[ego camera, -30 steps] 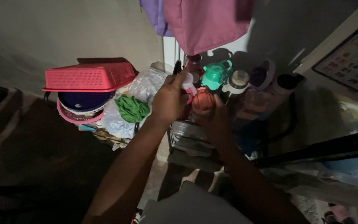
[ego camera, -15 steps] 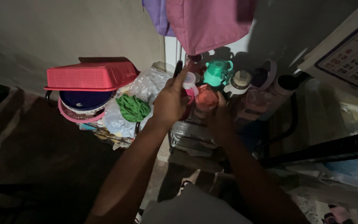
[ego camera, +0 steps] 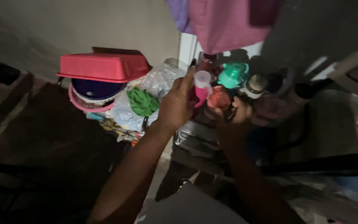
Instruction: The person wipes a clear water bottle with a green cloth, then handles several other bottles on a storage rack before returning to wipe the first bottle and its lid.
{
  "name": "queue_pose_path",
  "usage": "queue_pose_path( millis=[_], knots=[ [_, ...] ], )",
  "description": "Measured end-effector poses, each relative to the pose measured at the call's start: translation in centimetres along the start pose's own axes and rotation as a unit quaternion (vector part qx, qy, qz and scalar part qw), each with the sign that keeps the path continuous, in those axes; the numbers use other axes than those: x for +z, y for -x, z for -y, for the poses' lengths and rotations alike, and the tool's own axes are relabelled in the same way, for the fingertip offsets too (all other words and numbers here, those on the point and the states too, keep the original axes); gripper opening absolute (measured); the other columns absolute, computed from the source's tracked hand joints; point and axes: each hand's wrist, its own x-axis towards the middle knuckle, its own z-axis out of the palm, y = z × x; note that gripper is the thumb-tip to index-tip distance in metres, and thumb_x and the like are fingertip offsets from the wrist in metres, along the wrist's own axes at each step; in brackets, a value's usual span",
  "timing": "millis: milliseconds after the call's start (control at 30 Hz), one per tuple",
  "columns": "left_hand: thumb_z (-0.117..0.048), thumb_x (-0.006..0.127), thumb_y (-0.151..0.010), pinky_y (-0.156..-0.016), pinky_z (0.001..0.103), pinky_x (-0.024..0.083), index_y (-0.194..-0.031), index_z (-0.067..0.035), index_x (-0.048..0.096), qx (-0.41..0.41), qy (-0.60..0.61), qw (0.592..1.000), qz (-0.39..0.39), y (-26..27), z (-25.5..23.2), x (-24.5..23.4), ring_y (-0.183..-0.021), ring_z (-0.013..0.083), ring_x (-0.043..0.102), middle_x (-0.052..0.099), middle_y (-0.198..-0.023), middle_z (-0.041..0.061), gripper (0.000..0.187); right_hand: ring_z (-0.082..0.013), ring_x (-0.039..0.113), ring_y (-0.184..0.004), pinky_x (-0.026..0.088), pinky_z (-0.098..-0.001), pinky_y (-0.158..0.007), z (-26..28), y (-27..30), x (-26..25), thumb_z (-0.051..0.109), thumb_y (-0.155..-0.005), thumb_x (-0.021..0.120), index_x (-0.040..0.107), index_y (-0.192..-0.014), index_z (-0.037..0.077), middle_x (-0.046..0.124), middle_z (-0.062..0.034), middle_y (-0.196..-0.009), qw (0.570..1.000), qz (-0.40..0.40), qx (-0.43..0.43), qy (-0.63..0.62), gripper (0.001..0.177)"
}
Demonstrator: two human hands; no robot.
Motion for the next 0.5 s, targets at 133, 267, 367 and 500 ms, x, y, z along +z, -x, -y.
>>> queue_pose_path(
  millis=[133, 267, 367, 500],
  knots=[
    [-0.001, 0.073, -0.083, -0.082, 0.05, 0.054, -0.161, -0.015, 0.027, -0.063, 0.014, 0.998, 0.009, 2.5, -0.1, -2.5, -0.103, 0.0437, 0.064, 0.059, -0.127, 0.023, 0.092, -0.0352, 0.061, -0.105, 0.052, -0.0421, -0.089, 4.8, -1.2, -0.2, 0.014, -0.101, 0.073, 0.064, -0.119, 0.0, 0.063, -0.0175, -0.11, 0.99, -0.02, -0.134, -0.028, 0.025],
    [-0.006, 0.069, -0.087, -0.079, 0.048, 0.057, -0.153, -0.017, 0.041, -0.067, -0.005, 0.996, -0.059, 7.8, 0.4, -6.1, -0.095, 0.0382, 0.07, 0.069, -0.111, 0.017, 0.072, -0.0286, 0.066, -0.089, 0.054, -0.0375, -0.083, 10.9, 0.1, 2.5, 0.009, -0.103, 0.067, 0.068, -0.108, 0.001, 0.067, -0.0143, -0.098, 0.968, 0.067, -0.078, -0.231, 0.01],
    [-0.007, 0.067, -0.087, -0.074, 0.048, 0.057, -0.15, -0.015, 0.047, -0.116, -0.054, 0.986, -0.105, 12.4, 1.7, -10.1, -0.088, 0.0392, 0.071, 0.071, -0.109, 0.018, 0.066, -0.0292, 0.067, -0.086, 0.053, -0.0377, -0.08, 17.0, 2.1, 6.0, 0.007, -0.101, 0.067, 0.067, -0.107, 0.001, 0.067, -0.0139, -0.096, 0.932, 0.179, -0.1, -0.301, 0.008],
    [-0.008, 0.07, -0.081, -0.07, 0.047, 0.057, -0.142, -0.009, 0.051, -0.15, -0.142, 0.959, -0.193, 19.5, 4.0, -17.7, -0.088, 0.0409, 0.07, 0.069, -0.115, 0.021, 0.064, -0.0259, 0.069, -0.082, 0.054, -0.0354, -0.074, 26.7, 6.1, 10.4, 0.004, -0.098, 0.066, 0.067, -0.103, 0.002, 0.069, -0.0135, -0.093, 0.871, 0.304, -0.162, -0.351, 0.006]
  ],
)
